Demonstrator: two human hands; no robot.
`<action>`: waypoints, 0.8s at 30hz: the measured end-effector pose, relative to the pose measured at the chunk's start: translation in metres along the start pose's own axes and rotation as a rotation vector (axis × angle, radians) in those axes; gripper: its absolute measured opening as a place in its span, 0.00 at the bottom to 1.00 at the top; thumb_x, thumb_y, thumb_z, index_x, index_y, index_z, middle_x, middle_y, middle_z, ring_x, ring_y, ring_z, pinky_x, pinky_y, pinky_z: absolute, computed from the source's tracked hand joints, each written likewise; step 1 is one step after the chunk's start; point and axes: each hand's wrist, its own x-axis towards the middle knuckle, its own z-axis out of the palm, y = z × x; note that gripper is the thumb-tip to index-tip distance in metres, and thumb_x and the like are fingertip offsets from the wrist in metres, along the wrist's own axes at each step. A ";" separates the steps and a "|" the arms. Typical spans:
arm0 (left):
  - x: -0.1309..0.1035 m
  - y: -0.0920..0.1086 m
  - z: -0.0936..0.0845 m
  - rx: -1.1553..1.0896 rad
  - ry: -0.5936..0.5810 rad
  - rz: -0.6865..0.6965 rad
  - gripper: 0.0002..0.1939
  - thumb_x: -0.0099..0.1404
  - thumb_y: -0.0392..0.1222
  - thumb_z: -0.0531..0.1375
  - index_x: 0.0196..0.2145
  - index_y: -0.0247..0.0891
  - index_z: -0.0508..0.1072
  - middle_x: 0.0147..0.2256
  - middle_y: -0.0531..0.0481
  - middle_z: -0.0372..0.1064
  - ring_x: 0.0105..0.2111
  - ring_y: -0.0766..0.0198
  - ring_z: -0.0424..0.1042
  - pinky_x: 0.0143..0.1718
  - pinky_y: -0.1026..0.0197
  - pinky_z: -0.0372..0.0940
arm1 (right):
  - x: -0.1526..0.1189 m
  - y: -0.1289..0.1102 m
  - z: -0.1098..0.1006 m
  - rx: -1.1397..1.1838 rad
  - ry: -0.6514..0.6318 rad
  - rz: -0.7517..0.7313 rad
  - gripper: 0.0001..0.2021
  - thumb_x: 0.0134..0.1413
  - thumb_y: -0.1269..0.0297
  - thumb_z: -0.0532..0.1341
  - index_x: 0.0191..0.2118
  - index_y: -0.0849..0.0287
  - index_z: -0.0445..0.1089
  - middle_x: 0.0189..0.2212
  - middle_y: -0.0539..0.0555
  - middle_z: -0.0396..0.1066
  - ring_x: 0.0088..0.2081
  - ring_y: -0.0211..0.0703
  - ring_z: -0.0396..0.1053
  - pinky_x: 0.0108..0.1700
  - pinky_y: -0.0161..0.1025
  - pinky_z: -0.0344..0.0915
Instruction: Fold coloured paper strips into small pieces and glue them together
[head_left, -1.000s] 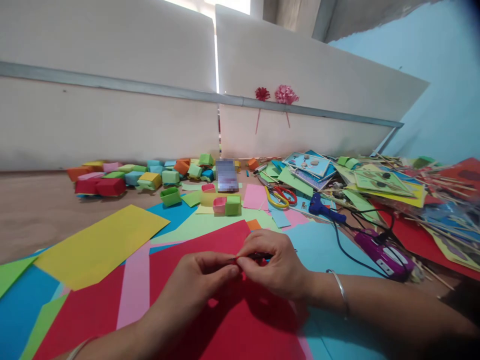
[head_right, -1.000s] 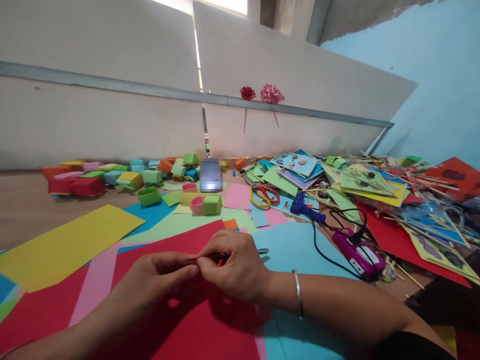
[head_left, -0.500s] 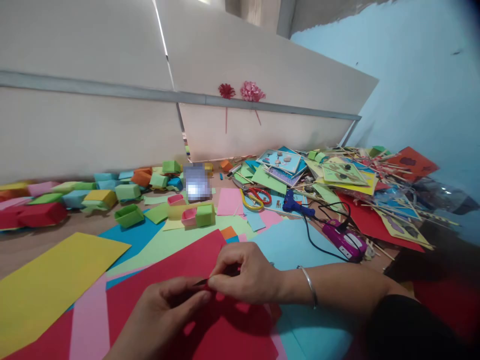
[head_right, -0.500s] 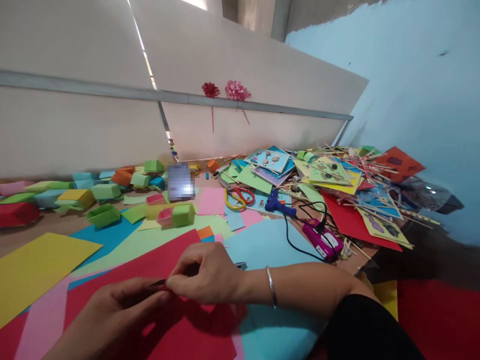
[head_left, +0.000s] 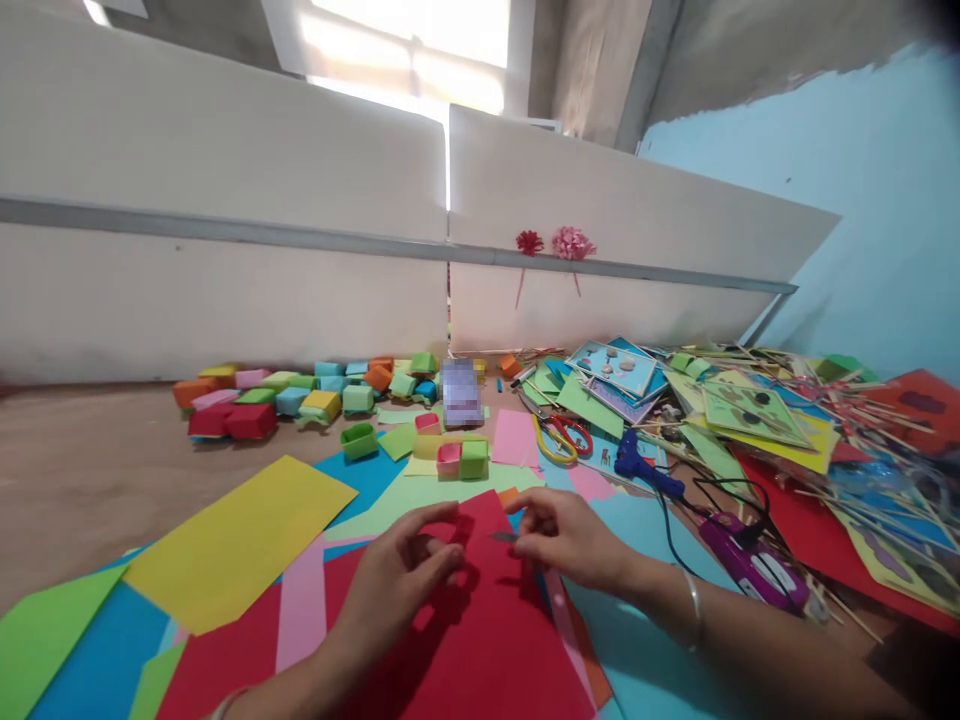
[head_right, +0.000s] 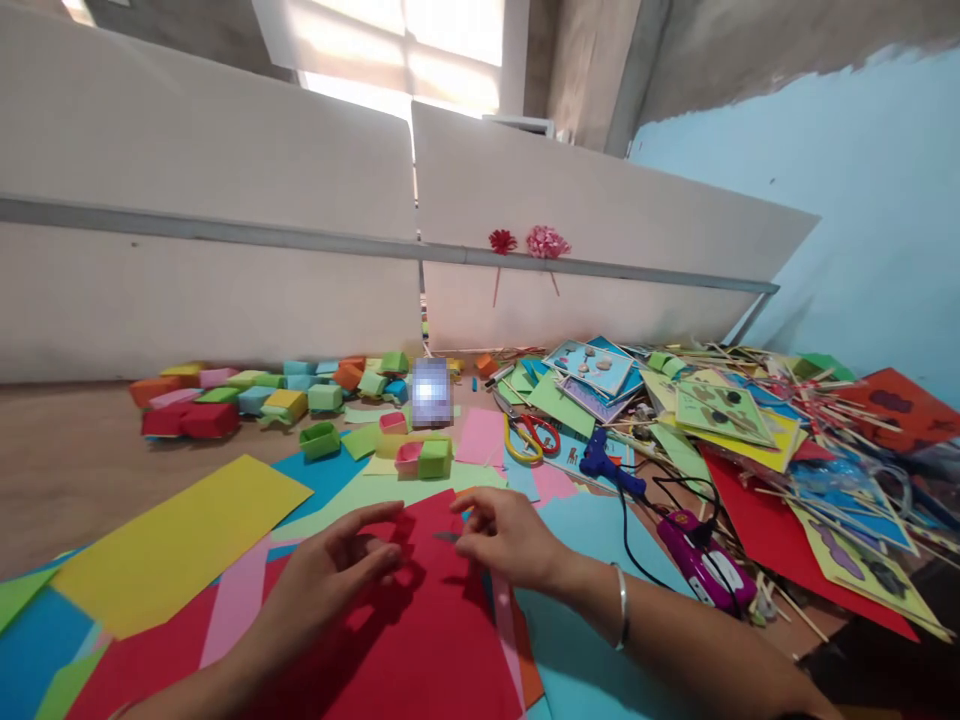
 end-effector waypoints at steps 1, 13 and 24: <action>-0.001 0.003 0.000 -0.010 0.005 -0.007 0.31 0.55 0.48 0.66 0.54 0.31 0.67 0.21 0.53 0.73 0.24 0.59 0.73 0.27 0.59 0.66 | 0.001 0.002 -0.010 -0.034 0.021 0.000 0.12 0.46 0.75 0.61 0.40 0.62 0.73 0.21 0.45 0.70 0.21 0.33 0.69 0.25 0.29 0.66; -0.012 0.009 0.005 -0.217 -0.184 -0.084 0.18 0.45 0.46 0.72 0.32 0.37 0.74 0.21 0.53 0.75 0.20 0.65 0.70 0.26 0.61 0.65 | -0.014 -0.015 -0.013 -0.015 -0.047 -0.167 0.20 0.51 0.69 0.64 0.52 0.57 0.72 0.53 0.60 0.72 0.48 0.44 0.74 0.47 0.43 0.73; -0.016 0.000 0.008 -0.284 -0.241 -0.196 0.25 0.46 0.58 0.73 0.33 0.38 0.71 0.20 0.56 0.70 0.17 0.70 0.64 0.18 0.69 0.54 | -0.010 -0.004 0.016 0.039 -0.065 -0.200 0.09 0.49 0.66 0.68 0.39 0.59 0.78 0.31 0.51 0.77 0.33 0.38 0.71 0.39 0.35 0.68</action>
